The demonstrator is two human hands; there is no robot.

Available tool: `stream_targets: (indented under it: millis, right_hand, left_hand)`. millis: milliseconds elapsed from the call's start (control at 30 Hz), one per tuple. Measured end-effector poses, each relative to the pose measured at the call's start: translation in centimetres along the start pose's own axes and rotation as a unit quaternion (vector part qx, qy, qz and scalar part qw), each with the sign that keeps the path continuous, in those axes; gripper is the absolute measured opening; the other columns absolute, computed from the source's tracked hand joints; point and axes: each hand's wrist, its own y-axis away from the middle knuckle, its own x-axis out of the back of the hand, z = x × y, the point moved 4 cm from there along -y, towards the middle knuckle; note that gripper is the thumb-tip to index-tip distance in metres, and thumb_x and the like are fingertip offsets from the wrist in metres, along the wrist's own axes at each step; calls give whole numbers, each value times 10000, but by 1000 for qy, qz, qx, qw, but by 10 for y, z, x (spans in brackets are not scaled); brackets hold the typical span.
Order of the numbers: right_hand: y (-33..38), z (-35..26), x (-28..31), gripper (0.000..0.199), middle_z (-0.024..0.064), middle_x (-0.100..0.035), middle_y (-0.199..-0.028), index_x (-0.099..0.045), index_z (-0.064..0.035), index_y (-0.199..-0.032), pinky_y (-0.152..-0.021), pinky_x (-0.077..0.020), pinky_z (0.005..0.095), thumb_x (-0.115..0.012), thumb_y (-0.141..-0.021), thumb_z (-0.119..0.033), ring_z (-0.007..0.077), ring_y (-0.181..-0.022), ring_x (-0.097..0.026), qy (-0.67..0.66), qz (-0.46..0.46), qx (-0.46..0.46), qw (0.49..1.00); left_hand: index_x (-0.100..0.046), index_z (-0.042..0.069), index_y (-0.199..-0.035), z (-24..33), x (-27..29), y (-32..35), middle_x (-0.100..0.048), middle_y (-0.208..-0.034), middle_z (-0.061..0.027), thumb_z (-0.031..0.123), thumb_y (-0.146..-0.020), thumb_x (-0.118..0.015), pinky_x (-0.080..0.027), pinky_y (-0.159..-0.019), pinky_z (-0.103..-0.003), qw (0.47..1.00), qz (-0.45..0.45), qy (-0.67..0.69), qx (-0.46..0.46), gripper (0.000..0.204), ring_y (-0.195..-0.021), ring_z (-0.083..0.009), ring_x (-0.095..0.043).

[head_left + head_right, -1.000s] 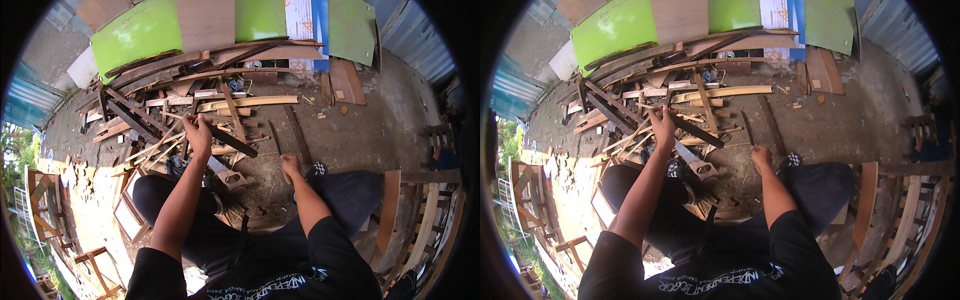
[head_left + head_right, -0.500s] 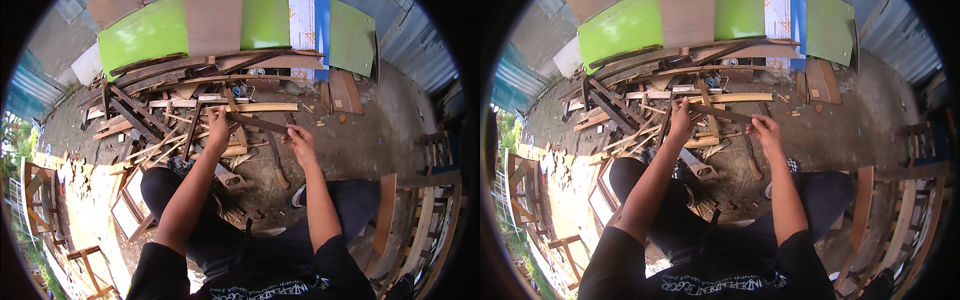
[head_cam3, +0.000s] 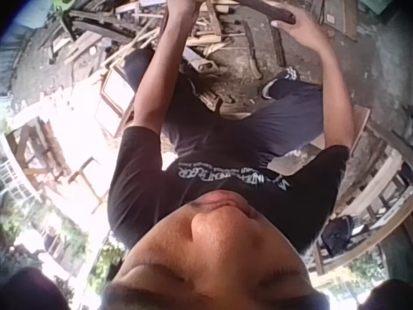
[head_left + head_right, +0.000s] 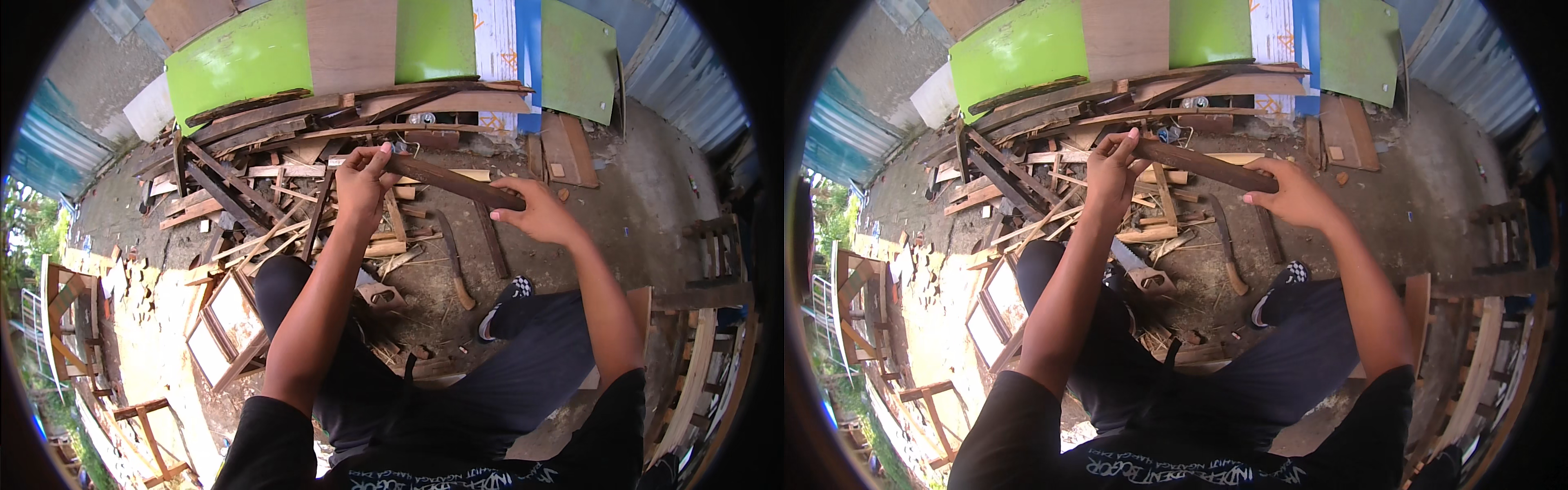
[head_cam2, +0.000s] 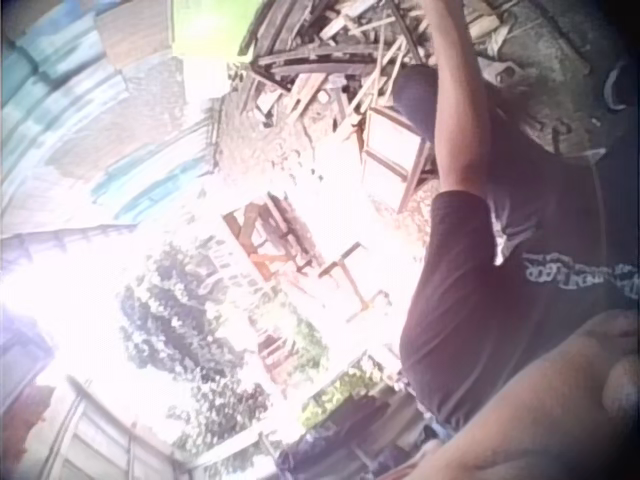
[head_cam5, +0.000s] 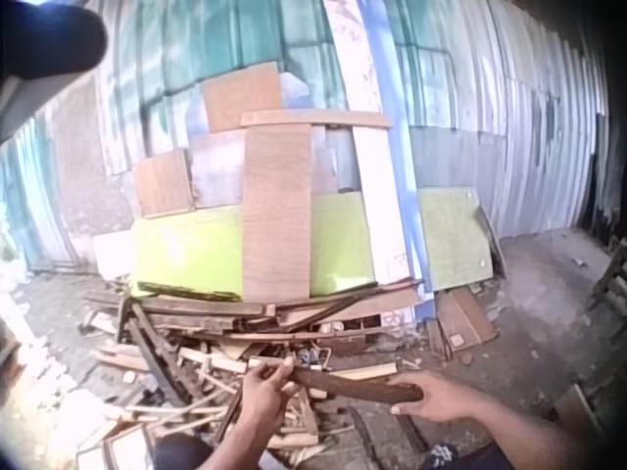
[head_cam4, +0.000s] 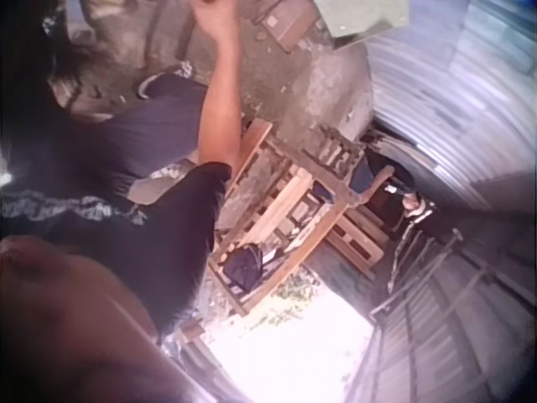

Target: The person sits on the ground and assembles a small wooden frame by fitting pieces together and using a metal file to smooth edges. They handle several wooden pieces and a metal file, then place the assembled frame on the ground.

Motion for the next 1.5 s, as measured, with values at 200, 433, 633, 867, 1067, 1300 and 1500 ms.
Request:
stream_targets:
  millis: [200,433,633,867,1067,1300,1500]
  right_hand:
    - [-20,49,-31,397,281,-665,-1129,-635,33,-1162,-930,-511,498,-739,-820,-142,440,-1110,-629,101,-108,8,989]
    - [-59,116,-33,333,287,-705,-1040,-714,59,-1012,-925,-536,502,-613,-749,-119,438,-1052,-676,177,-204,-124,955]
    - [-62,160,-41,392,272,-707,-1098,-710,45,-1102,-948,-525,476,-687,-862,-264,404,-1099,-674,143,-249,-178,941]
    - [-54,182,-36,432,254,-708,-1102,-709,19,-1118,-926,-525,464,-741,-876,-338,397,-1086,-674,86,-229,-190,951]
    - [-50,159,-16,441,259,-705,-1092,-703,17,-1118,-916,-520,461,-751,-874,-347,407,-1065,-673,63,-222,-200,952]
    - [-29,143,22,466,225,-677,-1106,-643,1,-1139,-874,-506,433,-768,-888,-371,365,-1032,-657,46,-21,-99,994]
    - [-20,80,56,411,180,-684,-1022,-648,-9,-1216,-857,-500,394,-759,-919,-272,286,-964,-657,-29,55,-53,997]
  left_hand:
    - [-619,0,-989,-9,-17,-3,-721,-1026,-161,182,-1025,-637,-587,-961,-421,995,-57,-69,-34,186,-1012,-284,-727]
    - [-697,12,-1137,-163,146,-87,-730,-931,-112,355,-1034,-573,-584,-737,-350,869,85,-466,142,379,-849,-214,-731]
    - [-635,32,-1285,-299,211,-98,-683,-1021,-143,409,-931,-712,-537,-751,-384,836,163,-477,219,523,-892,-256,-662]
    - [-508,-43,-1382,-364,194,-109,-669,-1220,-220,359,-907,-768,-520,-921,-401,862,213,-395,236,674,-1083,-310,-668]
    - [-442,3,-1402,-353,166,-96,-642,-1145,-167,196,-1047,-581,-575,-795,-418,923,203,-197,260,427,-969,-268,-689]
    - [-498,38,-1304,-190,95,-112,-648,-1071,-108,189,-1047,-595,-606,-730,-424,986,2,-89,140,313,-882,-234,-694]
    - [-539,97,-1373,6,31,-91,-686,-1127,-69,235,-1030,-637,-586,-799,-378,979,-94,-176,30,382,-1019,-195,-689]
